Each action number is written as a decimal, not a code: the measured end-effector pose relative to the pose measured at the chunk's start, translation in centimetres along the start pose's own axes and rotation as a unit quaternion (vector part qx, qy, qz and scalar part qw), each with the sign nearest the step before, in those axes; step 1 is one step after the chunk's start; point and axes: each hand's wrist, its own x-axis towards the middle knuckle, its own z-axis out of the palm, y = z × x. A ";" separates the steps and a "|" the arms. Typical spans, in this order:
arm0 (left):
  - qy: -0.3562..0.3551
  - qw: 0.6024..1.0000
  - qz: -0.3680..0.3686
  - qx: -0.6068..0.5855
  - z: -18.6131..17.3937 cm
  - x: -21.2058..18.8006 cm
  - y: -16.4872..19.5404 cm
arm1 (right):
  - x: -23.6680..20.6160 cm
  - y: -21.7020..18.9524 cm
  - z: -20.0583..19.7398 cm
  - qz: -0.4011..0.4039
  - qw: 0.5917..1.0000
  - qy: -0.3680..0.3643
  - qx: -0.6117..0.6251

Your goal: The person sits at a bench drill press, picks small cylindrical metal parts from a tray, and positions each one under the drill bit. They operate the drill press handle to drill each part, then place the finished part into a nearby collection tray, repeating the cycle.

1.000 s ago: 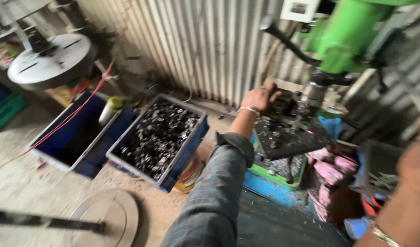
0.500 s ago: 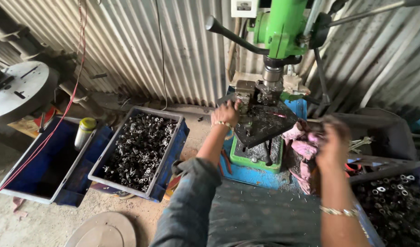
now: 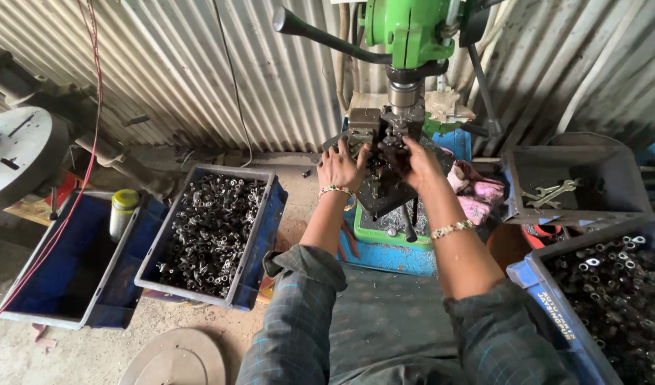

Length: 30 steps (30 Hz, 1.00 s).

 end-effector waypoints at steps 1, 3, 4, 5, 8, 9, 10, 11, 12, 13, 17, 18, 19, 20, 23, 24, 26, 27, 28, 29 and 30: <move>0.013 1.000 0.009 -0.005 0.0 -0.1 -0.1 | -0.5 0.0 -0.8 -0.020 1.000 0.020 -0.005; 0.041 0.999 0.031 -0.015 0.3 -0.1 -0.2 | -2.2 -0.3 -2.3 -0.064 0.996 0.059 -0.015; 0.029 0.999 0.024 -0.007 0.3 -0.1 -0.3 | -3.5 -0.6 -3.3 -0.103 0.993 0.059 0.022; 0.016 1.000 0.017 0.001 0.3 -0.1 -0.2 | -4.9 -1.0 -4.3 -0.142 0.986 0.033 0.083; 0.006 1.000 0.016 0.011 -0.2 -0.5 0.1 | -7.4 -1.6 -5.6 -0.155 0.958 -0.098 0.219; 0.008 1.000 0.018 0.011 -0.5 -0.6 0.3 | -7.2 -1.3 -5.4 -0.138 0.969 -0.106 0.173; 0.009 1.000 0.016 0.008 -0.8 -0.7 0.5 | -6.7 -0.3 -4.8 -0.174 0.982 -0.070 -0.033; 0.011 1.000 0.016 0.005 -1.1 -0.8 0.6 | -6.3 0.9 -4.4 -0.285 0.891 0.009 -0.353; 0.015 1.000 0.016 0.002 -1.3 -0.9 0.7 | -5.7 2.4 -3.7 -0.359 0.685 0.084 -0.628; 0.015 1.000 0.015 0.001 -1.4 -0.9 0.8 | -5.1 4.1 -3.1 -0.342 0.666 0.106 -0.655; 0.001 1.000 0.009 0.020 -0.7 -0.5 0.1 | -4.6 7.7 -1.2 -0.307 0.594 0.121 -0.733; -0.009 0.999 0.012 0.030 -0.2 -0.3 -0.2 | -4.9 8.1 -1.0 -0.348 0.613 0.096 -0.703; -0.011 0.999 -0.011 0.042 0.3 0.1 -0.7 | -5.1 8.3 -1.1 -0.386 0.629 0.082 -0.670; -0.018 0.998 -0.025 0.056 1.0 0.3 -1.1 | -5.2 8.2 -1.0 -0.420 0.592 0.089 -0.682; 0.044 0.960 0.215 0.173 1.7 1.2 -2.5 | -7.4 7.8 -1.4 -0.490 0.579 0.114 -0.642; 0.031 0.980 0.170 0.100 2.0 1.3 -3.0 | -8.4 7.7 -1.7 -0.491 0.591 0.127 -0.626; 0.059 0.967 0.178 0.170 1.9 0.8 -3.3 | -11.5 7.8 -3.4 -0.421 0.686 0.143 -0.576; 0.088 0.975 0.131 0.154 1.7 0.0 -2.9 | -13.3 8.3 -4.3 -0.343 0.762 0.145 -0.529; 0.118 0.980 0.082 0.138 1.2 -1.3 -2.3 | -15.1 8.9 -5.3 -0.264 0.829 0.143 -0.472; 0.152 0.970 0.150 0.116 0.7 -2.9 -1.2 | -17.0 9.4 -6.7 -0.245 0.881 0.113 -0.390; 0.187 0.954 0.213 0.092 -0.2 -5.0 0.1 | -18.7 9.8 -8.2 -0.224 0.923 0.079 -0.304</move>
